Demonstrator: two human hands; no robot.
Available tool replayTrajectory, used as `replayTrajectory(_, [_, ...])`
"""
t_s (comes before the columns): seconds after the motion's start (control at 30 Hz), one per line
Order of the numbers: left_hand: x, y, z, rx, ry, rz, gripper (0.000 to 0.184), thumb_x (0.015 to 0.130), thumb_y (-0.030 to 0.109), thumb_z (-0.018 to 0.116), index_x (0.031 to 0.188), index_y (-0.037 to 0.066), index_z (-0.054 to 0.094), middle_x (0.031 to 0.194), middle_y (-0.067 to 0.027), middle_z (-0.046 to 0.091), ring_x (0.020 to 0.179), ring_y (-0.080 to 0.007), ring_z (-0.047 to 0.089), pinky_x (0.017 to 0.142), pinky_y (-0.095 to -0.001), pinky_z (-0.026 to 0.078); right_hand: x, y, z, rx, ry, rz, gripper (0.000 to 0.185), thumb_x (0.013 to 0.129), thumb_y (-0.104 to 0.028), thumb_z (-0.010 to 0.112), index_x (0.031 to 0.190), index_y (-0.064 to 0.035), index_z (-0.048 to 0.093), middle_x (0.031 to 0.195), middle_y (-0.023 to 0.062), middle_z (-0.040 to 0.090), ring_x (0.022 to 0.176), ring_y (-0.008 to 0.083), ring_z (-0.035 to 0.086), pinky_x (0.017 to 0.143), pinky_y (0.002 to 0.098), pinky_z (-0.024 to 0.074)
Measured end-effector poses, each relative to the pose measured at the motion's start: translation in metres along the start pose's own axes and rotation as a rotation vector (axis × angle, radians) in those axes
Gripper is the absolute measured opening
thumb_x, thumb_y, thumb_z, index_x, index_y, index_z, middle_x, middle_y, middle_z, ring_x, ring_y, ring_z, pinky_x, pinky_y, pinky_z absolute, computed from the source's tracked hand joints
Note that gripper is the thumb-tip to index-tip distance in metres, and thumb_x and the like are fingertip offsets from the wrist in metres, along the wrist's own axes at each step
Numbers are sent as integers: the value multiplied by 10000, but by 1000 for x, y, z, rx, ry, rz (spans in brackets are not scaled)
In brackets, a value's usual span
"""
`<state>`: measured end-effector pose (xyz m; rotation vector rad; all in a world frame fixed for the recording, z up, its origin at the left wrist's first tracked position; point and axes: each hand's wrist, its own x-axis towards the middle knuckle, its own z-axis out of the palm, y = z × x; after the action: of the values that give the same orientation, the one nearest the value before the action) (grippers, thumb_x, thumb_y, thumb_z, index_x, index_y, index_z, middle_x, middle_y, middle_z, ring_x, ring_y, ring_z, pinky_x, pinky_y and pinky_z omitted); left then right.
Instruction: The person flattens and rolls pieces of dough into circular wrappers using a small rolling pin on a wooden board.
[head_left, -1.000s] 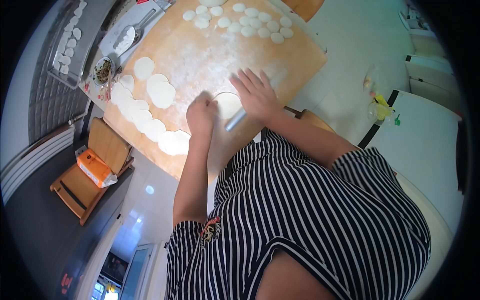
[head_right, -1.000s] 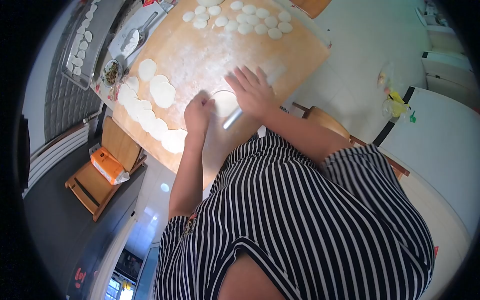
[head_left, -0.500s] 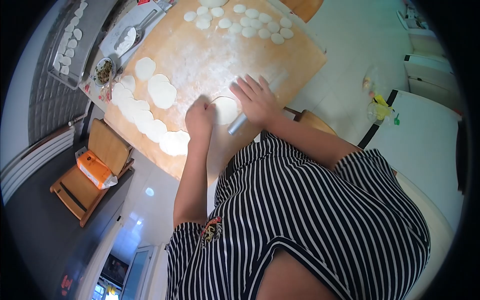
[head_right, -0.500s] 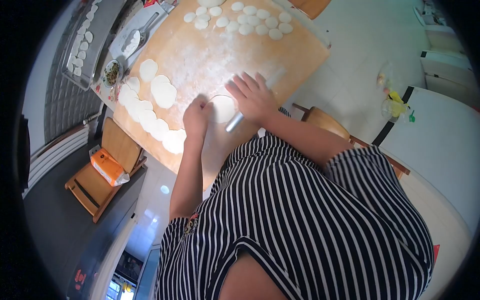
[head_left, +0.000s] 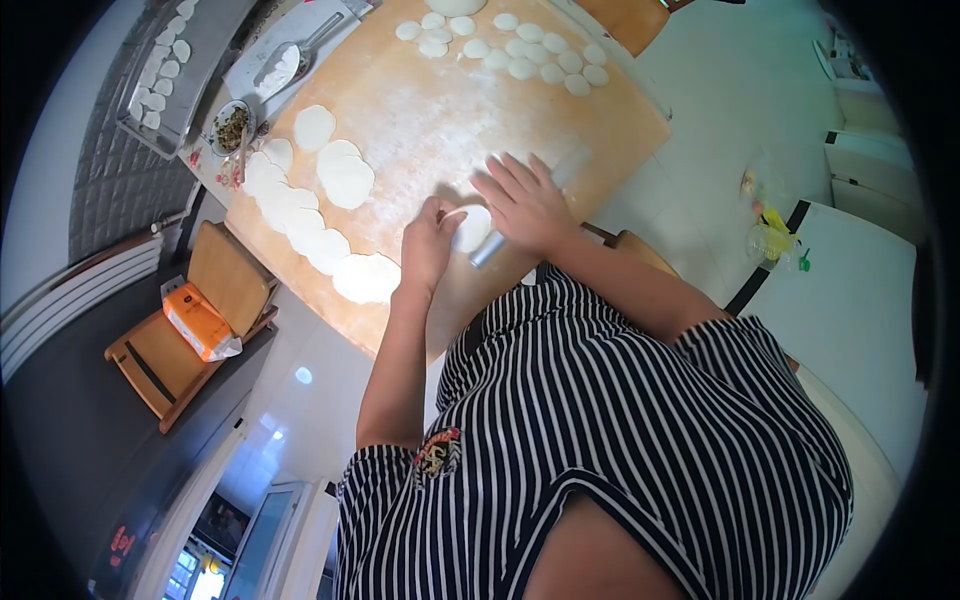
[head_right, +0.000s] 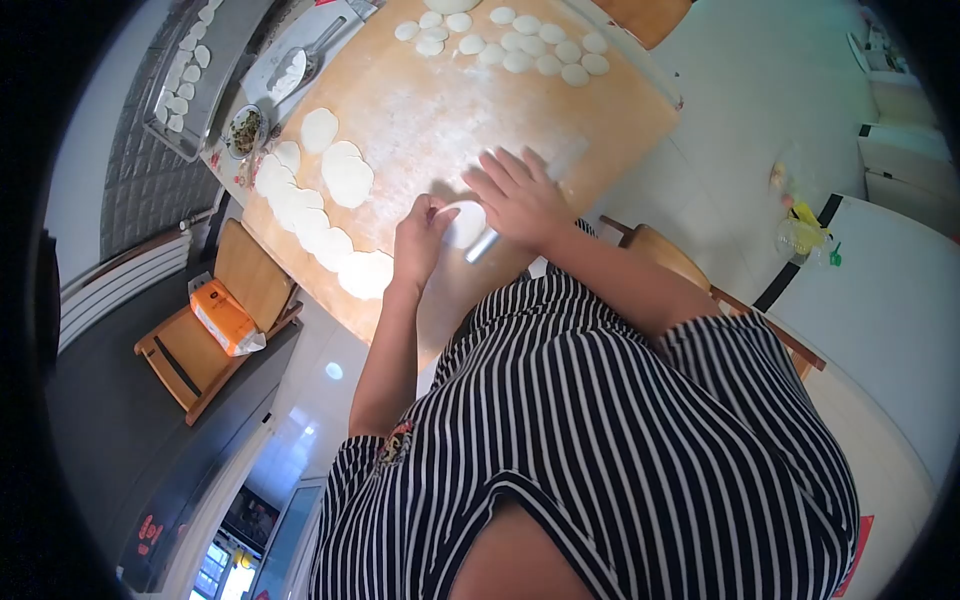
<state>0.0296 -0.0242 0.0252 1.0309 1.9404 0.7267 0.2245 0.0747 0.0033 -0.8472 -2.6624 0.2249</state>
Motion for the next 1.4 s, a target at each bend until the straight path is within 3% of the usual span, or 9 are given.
replayTrajectory(0.13, [-3,-25,-20,-402,229,3,177,1047,191,682,1146,44,676,944,1,658,869,-97,566,803,-274,496,-39,10,-24,68,-109,-37,500,882,-234,638,1375,-159,665,1478,106,587,1401,308,512,1197,536,348])
replayTrajectory(0.2, [9,-49,-50,-463,466,-75,233,1058,181,659,1219,14,632,1101,-62,683,978,-148,612,870,-300,515,-39,14,-26,73,-76,-45,490,881,-224,632,1364,-150,669,1466,106,595,1386,309,527,1193,532,357])
replayTrajectory(0.3, [20,-46,-84,66,835,-75,469,1047,179,646,1451,-35,543,1363,-209,637,1169,-293,662,1027,-378,504,-34,21,-25,76,-32,-58,479,879,-217,628,1348,-133,673,1449,106,609,1362,309,551,1188,519,371])
replayTrajectory(0.43, [64,-16,-70,35,605,52,267,1012,127,655,1242,6,714,1279,-192,704,1178,-338,665,1026,-403,516,-29,27,-25,114,-5,-85,475,875,-217,632,1335,-106,672,1440,109,617,1358,304,556,1188,494,380])
replayTrajectory(0.57, [136,40,-19,302,395,528,206,976,103,668,1148,15,741,1182,-210,716,1169,-373,661,1001,-439,534,-24,36,-27,142,-42,-90,460,886,-215,634,1325,-83,671,1429,109,624,1355,295,559,1183,478,390])
replayTrajectory(0.73, [240,71,10,270,641,62,245,918,236,762,1062,39,750,1060,-179,716,1095,-365,685,938,-459,548,-27,53,-24,220,-78,-116,440,892,-191,661,1314,-66,669,1444,95,615,1378,290,541,1184,480,396])
replayTrajectory(0.83, [269,80,6,240,539,-134,304,858,282,825,1048,57,750,1034,-158,736,1014,-349,711,898,-449,562,-29,62,-27,235,-75,-124,447,878,-175,672,1310,-59,669,1445,92,613,1386,292,533,1183,487,396])
replayTrajectory(1.17, [156,29,-10,166,360,-166,267,861,222,826,1036,55,713,916,-110,757,851,-255,722,785,-372,558,-8,104,-27,116,11,-52,438,867,-176,664,1288,-57,681,1418,104,636,1355,307,561,1172,504,402])
replayTrajectory(1.4, [57,65,74,153,105,-9,162,901,158,755,1012,43,731,964,-176,705,936,-383,676,842,-462,551,66,87,-15,-48,75,-22,370,951,-213,641,1285,-63,692,1416,108,643,1372,300,552,1183,565,372])
